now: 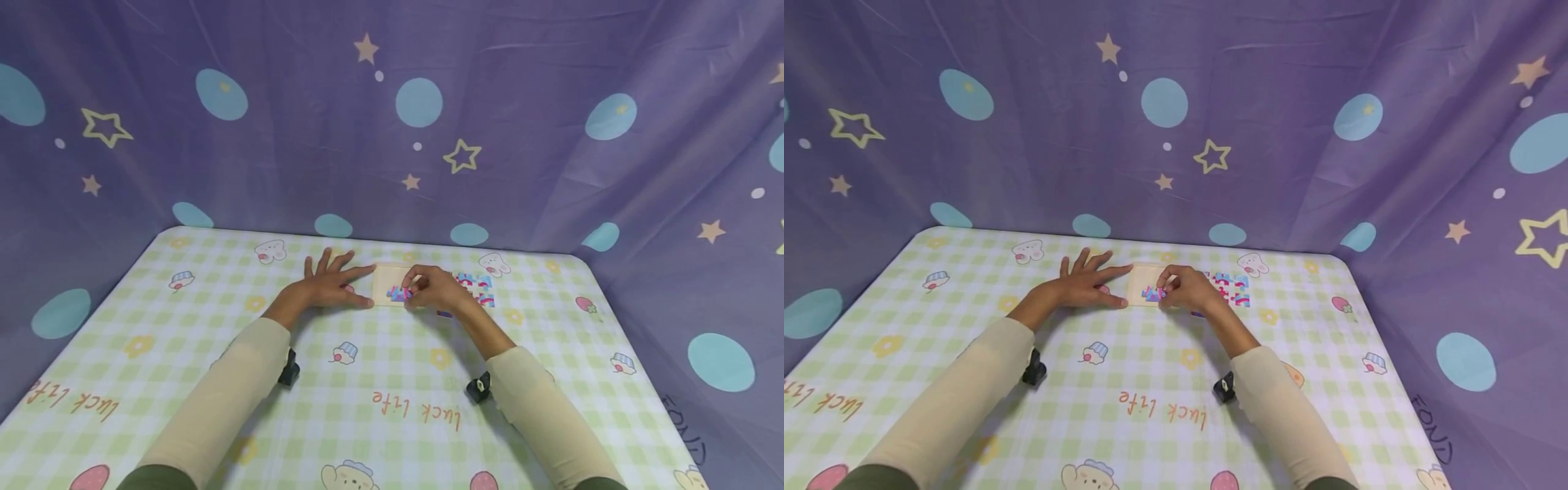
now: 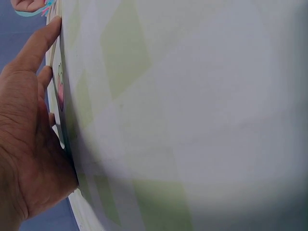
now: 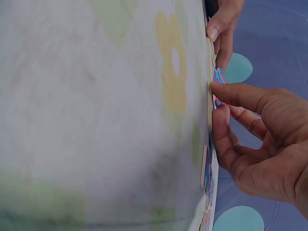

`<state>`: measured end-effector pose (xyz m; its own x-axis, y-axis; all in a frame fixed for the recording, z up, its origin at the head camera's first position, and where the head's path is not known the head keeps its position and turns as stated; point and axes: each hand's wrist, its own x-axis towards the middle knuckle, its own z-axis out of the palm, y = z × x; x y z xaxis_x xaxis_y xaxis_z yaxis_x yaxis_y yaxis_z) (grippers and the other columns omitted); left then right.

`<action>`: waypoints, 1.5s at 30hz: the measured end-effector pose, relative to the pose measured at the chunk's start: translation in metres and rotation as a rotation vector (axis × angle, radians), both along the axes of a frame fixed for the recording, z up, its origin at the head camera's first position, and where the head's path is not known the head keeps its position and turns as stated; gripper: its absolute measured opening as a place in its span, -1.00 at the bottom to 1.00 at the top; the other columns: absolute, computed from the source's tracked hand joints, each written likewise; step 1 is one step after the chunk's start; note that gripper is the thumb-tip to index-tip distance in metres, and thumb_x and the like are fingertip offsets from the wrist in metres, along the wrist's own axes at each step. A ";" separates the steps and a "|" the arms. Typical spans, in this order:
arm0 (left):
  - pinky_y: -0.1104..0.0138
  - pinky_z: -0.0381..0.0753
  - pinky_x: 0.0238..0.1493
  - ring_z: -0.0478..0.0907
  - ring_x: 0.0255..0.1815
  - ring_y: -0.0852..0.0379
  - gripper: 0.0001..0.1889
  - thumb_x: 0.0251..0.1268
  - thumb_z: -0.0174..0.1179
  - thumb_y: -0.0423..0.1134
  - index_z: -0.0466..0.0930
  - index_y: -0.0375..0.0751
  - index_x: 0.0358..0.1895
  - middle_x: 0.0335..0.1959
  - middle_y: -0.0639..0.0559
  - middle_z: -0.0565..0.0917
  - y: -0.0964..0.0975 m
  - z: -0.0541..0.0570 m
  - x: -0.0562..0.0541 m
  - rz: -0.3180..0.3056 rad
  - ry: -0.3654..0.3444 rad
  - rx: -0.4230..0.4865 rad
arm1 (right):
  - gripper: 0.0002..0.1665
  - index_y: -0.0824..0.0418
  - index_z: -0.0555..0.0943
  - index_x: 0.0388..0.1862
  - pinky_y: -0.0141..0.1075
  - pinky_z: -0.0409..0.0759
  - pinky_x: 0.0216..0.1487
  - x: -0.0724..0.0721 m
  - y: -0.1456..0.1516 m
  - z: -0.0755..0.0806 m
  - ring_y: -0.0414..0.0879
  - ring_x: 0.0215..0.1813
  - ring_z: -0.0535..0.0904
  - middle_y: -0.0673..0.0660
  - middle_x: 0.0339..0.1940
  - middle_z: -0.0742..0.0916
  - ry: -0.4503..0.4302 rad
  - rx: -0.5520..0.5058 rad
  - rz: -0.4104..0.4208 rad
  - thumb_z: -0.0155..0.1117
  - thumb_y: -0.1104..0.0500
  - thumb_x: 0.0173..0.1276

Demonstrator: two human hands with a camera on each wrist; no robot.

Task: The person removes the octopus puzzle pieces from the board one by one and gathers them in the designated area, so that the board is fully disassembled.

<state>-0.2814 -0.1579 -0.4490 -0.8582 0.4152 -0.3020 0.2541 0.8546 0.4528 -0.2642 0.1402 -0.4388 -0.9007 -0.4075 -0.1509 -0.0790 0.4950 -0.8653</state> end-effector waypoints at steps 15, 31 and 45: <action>-0.53 -0.83 0.64 -0.76 0.89 -0.36 0.14 0.14 0.26 0.80 0.09 0.70 0.81 0.97 0.05 -0.31 -0.005 -0.014 -0.011 0.014 0.011 -0.008 | -0.72 0.41 0.64 -0.03 -0.39 0.60 -0.21 0.003 -0.008 0.002 -0.19 -0.28 0.61 0.11 -0.30 0.74 0.058 -0.026 0.026 0.47 0.48 0.31; -0.53 -0.85 0.63 -0.78 0.87 -0.41 0.09 0.25 0.26 0.73 0.11 0.61 0.83 0.97 -0.03 -0.32 -0.001 -0.001 -0.002 -0.003 0.007 0.015 | -0.81 0.39 0.61 0.02 -0.40 0.63 -0.21 0.006 -0.004 0.006 -0.11 -0.19 0.68 0.26 -0.17 0.78 0.039 -0.051 0.025 0.40 0.46 0.51; -0.48 -0.82 0.68 -0.78 0.89 -0.34 0.09 0.25 0.25 0.73 0.09 0.63 0.83 0.97 0.05 -0.33 -0.003 -0.009 -0.007 0.004 0.003 0.006 | -0.77 0.34 0.60 0.13 -0.30 0.60 -0.24 0.018 0.004 0.008 0.01 -0.20 0.75 0.21 -0.10 0.73 0.050 -0.061 -0.002 0.29 0.39 0.55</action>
